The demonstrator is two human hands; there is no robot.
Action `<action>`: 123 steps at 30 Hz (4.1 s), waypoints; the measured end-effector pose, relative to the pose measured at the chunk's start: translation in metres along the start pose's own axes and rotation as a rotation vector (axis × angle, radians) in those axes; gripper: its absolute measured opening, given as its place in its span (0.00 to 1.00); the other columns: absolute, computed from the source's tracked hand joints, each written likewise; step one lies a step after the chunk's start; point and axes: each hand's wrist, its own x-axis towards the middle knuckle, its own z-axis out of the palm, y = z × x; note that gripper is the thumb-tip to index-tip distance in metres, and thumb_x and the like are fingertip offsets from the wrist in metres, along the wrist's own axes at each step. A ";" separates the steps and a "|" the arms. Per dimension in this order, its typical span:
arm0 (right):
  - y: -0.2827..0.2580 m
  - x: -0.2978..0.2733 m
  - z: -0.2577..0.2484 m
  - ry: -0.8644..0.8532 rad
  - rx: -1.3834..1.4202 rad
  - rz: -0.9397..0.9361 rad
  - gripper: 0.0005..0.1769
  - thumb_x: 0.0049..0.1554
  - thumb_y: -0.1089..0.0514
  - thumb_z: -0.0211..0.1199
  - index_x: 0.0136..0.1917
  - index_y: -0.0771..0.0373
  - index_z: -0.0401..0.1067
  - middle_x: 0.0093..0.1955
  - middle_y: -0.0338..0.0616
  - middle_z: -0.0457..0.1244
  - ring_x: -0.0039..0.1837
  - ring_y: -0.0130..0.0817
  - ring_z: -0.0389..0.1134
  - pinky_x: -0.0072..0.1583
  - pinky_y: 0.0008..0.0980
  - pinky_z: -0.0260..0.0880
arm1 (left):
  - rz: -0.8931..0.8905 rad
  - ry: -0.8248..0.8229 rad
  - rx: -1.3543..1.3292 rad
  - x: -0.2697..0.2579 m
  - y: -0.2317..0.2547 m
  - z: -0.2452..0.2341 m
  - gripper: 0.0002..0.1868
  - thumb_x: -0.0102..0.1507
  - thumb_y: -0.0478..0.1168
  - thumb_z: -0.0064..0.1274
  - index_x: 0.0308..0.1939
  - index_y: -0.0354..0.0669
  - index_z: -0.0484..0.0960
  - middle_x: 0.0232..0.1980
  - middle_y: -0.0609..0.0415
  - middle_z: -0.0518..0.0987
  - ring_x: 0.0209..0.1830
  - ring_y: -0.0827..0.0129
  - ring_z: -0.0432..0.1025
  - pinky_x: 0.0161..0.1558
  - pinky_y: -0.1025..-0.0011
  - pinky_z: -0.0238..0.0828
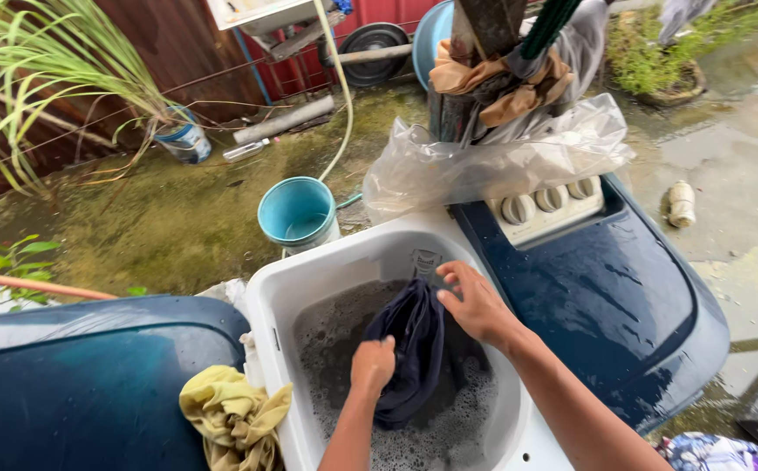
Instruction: The person washes clothes by hand in a basin of soapy water. They scrub several items, including a light blue denim piece and multiple black garments, wring them out, and place them into a laundry basket.
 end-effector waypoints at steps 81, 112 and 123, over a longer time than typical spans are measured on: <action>-0.104 0.033 -0.051 -0.379 0.968 -0.083 0.11 0.65 0.58 0.57 0.54 0.68 0.74 0.49 0.47 0.70 0.51 0.36 0.72 0.55 0.38 0.76 | 0.096 -0.328 0.829 -0.055 -0.066 -0.041 0.40 0.65 0.71 0.39 0.53 0.36 0.81 0.57 0.41 0.79 0.64 0.51 0.68 0.67 0.48 0.55; 0.000 0.017 0.018 -0.447 0.252 0.212 0.12 0.59 0.54 0.62 0.48 0.65 0.78 0.38 0.36 0.68 0.43 0.23 0.65 0.48 0.26 0.67 | 0.130 -0.521 -0.169 -0.069 -0.026 -0.136 0.18 0.60 0.46 0.62 0.44 0.32 0.88 0.38 0.53 0.82 0.37 0.75 0.72 0.45 0.73 0.66; 0.015 0.044 0.036 -0.245 0.157 0.157 0.13 0.58 0.53 0.63 0.48 0.66 0.77 0.39 0.42 0.70 0.44 0.30 0.69 0.49 0.31 0.69 | -0.081 -0.534 -0.128 -0.054 -0.035 -0.089 0.35 0.68 0.49 0.63 0.66 0.25 0.66 0.53 0.49 0.76 0.51 0.70 0.74 0.54 0.72 0.71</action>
